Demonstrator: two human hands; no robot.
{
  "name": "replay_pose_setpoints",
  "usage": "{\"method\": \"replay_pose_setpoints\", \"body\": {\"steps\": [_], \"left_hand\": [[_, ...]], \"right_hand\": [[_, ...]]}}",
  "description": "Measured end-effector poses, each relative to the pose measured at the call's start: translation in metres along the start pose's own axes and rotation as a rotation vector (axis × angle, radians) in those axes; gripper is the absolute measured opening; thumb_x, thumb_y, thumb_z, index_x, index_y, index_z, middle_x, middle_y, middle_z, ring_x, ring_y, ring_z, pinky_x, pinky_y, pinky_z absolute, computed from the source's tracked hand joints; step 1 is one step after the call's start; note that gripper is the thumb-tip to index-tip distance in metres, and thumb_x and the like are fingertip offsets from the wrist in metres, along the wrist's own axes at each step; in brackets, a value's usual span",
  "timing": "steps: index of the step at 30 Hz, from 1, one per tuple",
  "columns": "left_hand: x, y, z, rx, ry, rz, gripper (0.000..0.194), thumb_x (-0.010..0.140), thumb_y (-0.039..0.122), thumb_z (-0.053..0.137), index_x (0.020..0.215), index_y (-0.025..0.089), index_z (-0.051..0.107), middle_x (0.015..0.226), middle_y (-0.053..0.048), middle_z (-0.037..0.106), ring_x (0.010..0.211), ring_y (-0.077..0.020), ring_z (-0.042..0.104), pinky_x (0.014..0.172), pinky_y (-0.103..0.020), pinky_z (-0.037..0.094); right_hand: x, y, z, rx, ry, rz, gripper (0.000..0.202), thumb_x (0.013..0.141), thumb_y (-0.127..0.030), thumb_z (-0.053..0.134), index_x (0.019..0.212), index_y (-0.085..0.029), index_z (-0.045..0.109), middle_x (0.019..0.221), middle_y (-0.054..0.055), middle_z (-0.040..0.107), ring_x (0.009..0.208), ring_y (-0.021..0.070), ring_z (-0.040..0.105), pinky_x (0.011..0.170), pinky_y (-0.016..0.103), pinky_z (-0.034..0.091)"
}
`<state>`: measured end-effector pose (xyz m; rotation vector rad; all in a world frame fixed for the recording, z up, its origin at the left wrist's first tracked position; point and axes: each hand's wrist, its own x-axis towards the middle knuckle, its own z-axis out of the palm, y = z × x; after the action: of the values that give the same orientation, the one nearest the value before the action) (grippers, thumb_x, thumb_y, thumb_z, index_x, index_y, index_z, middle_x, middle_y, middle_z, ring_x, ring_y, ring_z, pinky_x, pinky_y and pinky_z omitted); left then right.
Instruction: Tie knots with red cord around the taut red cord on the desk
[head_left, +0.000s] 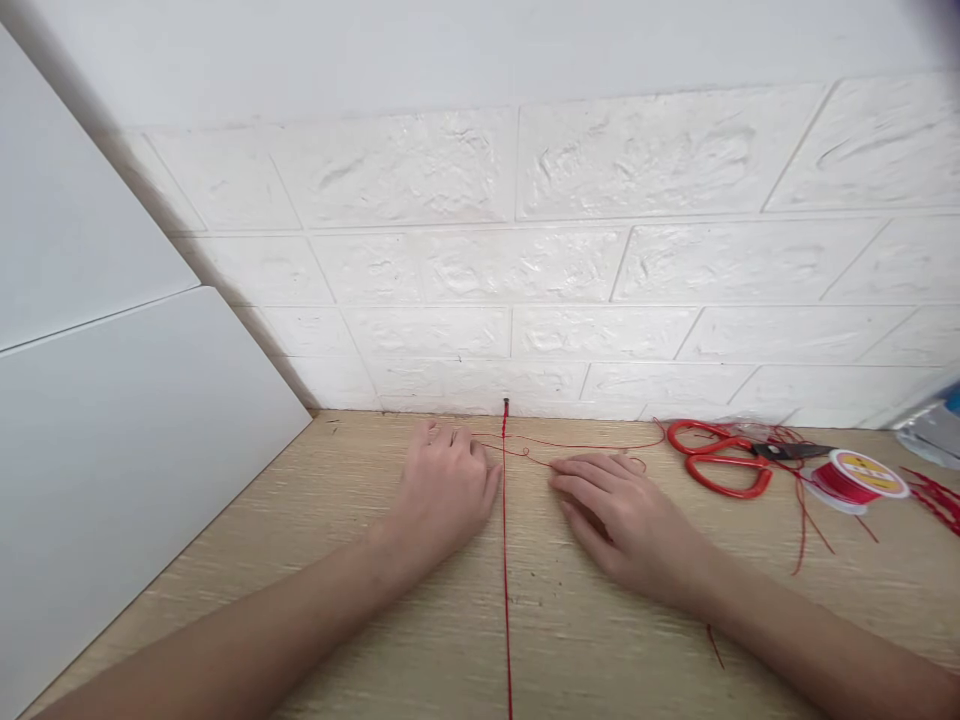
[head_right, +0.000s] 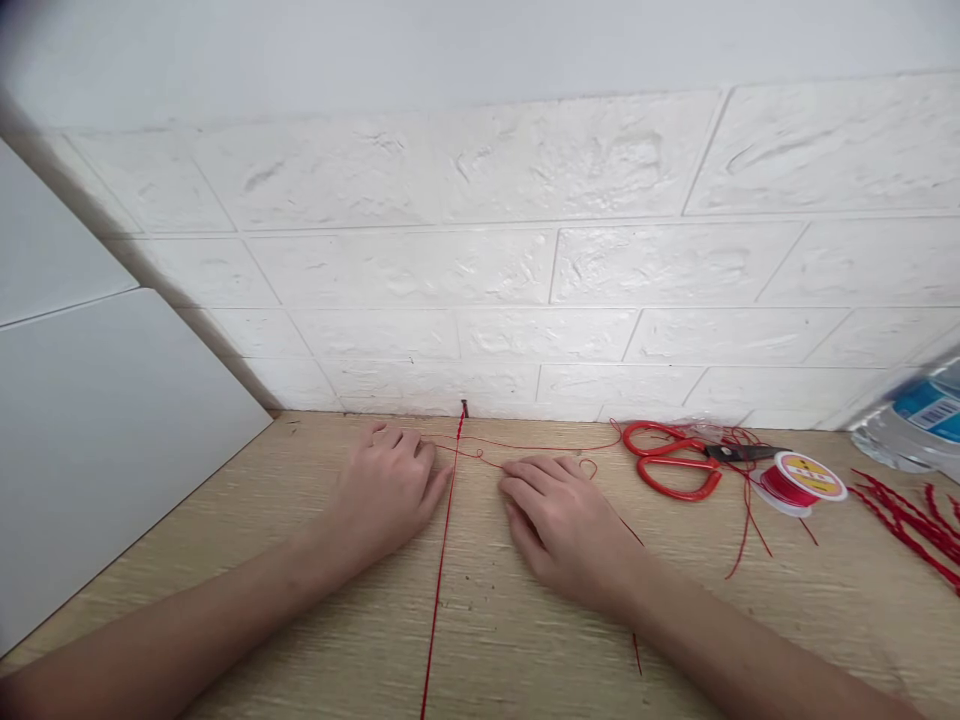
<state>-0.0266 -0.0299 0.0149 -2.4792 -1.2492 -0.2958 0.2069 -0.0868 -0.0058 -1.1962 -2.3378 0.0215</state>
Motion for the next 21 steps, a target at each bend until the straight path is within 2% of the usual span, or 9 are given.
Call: {"method": "replay_pose_setpoints", "body": {"steps": [5,9,11,13,16,19,21], "left_hand": [[-0.002,0.001,-0.002,-0.028,0.005,0.067,0.032,0.099,0.034,0.045,0.113,0.018,0.068,0.097,-0.013,0.069,0.093,-0.0279,0.062,0.096,-0.051,0.04],[-0.003,0.004,-0.005,0.018,-0.015,0.024,0.033,0.098,0.036,0.047,0.097,0.014,0.071,0.093,-0.015,0.07,0.092,-0.0301,0.062,0.096,-0.053,0.039],[-0.004,0.006,-0.007,0.017,-0.009,0.032,0.031,0.097,0.035,0.048,0.095,0.013,0.071,0.093,-0.015,0.07,0.092,-0.0304,0.062,0.094,-0.052,0.04],[-0.004,0.007,-0.009,-0.022,-0.005,0.09,0.028,0.097,0.031,0.048,0.097,0.014,0.07,0.094,-0.013,0.07,0.091,-0.0289,0.06,0.089,-0.049,0.042],[-0.003,0.006,-0.006,-0.101,0.002,0.166,0.027,0.098,0.027,0.045,0.102,0.015,0.069,0.098,-0.012,0.069,0.093,-0.0263,0.06,0.089,-0.046,0.044],[-0.002,0.002,-0.001,-0.182,0.013,0.193,0.029,0.1,0.027,0.043,0.107,0.015,0.068,0.103,-0.01,0.07,0.098,-0.0246,0.061,0.095,-0.044,0.043],[-0.002,-0.002,0.003,-0.232,0.023,0.2,0.029,0.1,0.027,0.044,0.11,0.016,0.069,0.106,-0.009,0.071,0.1,-0.0235,0.062,0.096,-0.044,0.044]], "right_hand": [[-0.003,-0.001,0.002,-0.009,-0.024,-0.01,0.031,0.097,-0.019,0.049,0.124,-0.02,0.064,0.128,0.01,0.068,0.122,0.0265,0.059,0.103,0.048,0.048],[-0.003,-0.004,0.001,-0.003,-0.127,-0.107,0.041,0.098,-0.024,0.049,0.139,-0.02,0.055,0.144,0.008,0.058,0.135,0.0264,0.05,0.114,0.05,0.041],[-0.003,-0.006,-0.002,-0.04,-0.099,-0.131,0.04,0.098,-0.025,0.049,0.137,-0.02,0.056,0.144,0.009,0.058,0.135,0.0272,0.051,0.114,0.05,0.04],[-0.003,-0.007,-0.004,-0.1,-0.005,-0.1,0.035,0.097,-0.023,0.051,0.131,-0.019,0.061,0.136,0.01,0.064,0.126,0.0287,0.057,0.107,0.05,0.045],[-0.004,-0.01,-0.004,-0.208,0.093,0.017,0.027,0.097,-0.022,0.05,0.118,-0.015,0.067,0.112,0.013,0.073,0.101,0.0283,0.067,0.086,0.045,0.054],[-0.005,-0.013,-0.001,-0.284,0.029,0.089,0.027,0.098,-0.025,0.047,0.108,-0.014,0.07,0.099,0.014,0.075,0.086,0.0286,0.069,0.073,0.044,0.056],[-0.005,-0.014,0.002,-0.277,-0.026,0.051,0.03,0.099,-0.026,0.045,0.11,-0.013,0.07,0.107,0.016,0.074,0.095,0.0313,0.069,0.079,0.047,0.057]]}}
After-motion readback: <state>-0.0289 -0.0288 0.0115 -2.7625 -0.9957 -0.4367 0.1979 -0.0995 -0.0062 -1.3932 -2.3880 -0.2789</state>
